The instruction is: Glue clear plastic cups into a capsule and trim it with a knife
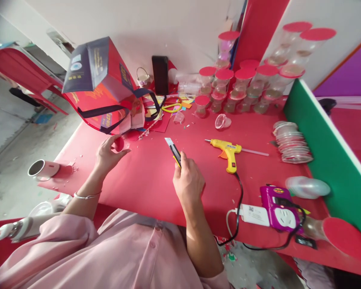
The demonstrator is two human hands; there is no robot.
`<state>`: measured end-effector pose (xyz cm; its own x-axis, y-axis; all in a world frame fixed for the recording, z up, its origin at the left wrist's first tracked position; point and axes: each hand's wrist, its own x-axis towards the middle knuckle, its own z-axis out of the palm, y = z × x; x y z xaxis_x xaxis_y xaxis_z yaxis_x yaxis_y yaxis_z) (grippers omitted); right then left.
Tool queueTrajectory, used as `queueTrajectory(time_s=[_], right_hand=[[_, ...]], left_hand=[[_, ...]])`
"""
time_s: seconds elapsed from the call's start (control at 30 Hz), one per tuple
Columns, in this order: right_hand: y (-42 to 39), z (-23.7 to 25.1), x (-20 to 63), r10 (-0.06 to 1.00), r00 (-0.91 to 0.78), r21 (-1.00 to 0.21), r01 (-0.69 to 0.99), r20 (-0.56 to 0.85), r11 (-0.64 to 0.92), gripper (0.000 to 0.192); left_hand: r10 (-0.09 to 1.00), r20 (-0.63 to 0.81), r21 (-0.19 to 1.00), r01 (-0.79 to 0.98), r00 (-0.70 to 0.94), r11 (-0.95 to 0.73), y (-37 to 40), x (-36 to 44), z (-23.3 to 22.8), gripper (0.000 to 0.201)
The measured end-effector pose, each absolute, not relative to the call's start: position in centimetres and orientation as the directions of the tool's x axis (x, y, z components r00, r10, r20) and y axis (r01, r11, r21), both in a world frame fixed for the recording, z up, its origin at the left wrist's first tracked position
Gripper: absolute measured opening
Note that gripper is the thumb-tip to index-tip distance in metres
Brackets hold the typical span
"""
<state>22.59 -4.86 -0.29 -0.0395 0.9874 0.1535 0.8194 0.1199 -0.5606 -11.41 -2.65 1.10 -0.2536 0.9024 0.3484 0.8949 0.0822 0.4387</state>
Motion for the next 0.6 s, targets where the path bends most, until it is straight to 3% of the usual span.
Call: queueTrajectory(time_s=[0.1,0.2,0.37,0.47,0.6], right_hand=[[-4.9,-0.3,22.5,0.983,-0.029,-0.596,0.792,0.180,0.133,0.047],[-4.9,0.0,22.6,0.982,0.025,-0.727,0.675,0.189,0.122,0.047],[-5.1,0.7,22.5,0.998,-0.052,-0.981,0.194,-0.027,-0.016,0.044],[-5.2,1.0,22.1,0.977,-0.120,-0.984,-0.014,-0.176,-0.179,0.051],[-5.3,1.3,21.9,0.966,-0.126,-0.955,-0.168,-0.226,-0.245,0.056]], left_hand=[[0.944,0.290,0.702,0.706,-0.159,-0.097,-3.3,-9.8,1.7,0.066],[0.960,0.272,0.810,0.556,-0.073,-0.187,-4.0,-7.2,1.7,0.068],[0.949,0.299,0.841,0.444,0.095,-0.309,-4.3,-2.9,1.3,0.063],[0.938,0.303,0.829,0.438,0.170,-0.347,-4.2,-0.5,1.4,0.059],[0.927,0.314,0.800,0.469,0.204,-0.374,-4.1,1.9,1.3,0.053]])
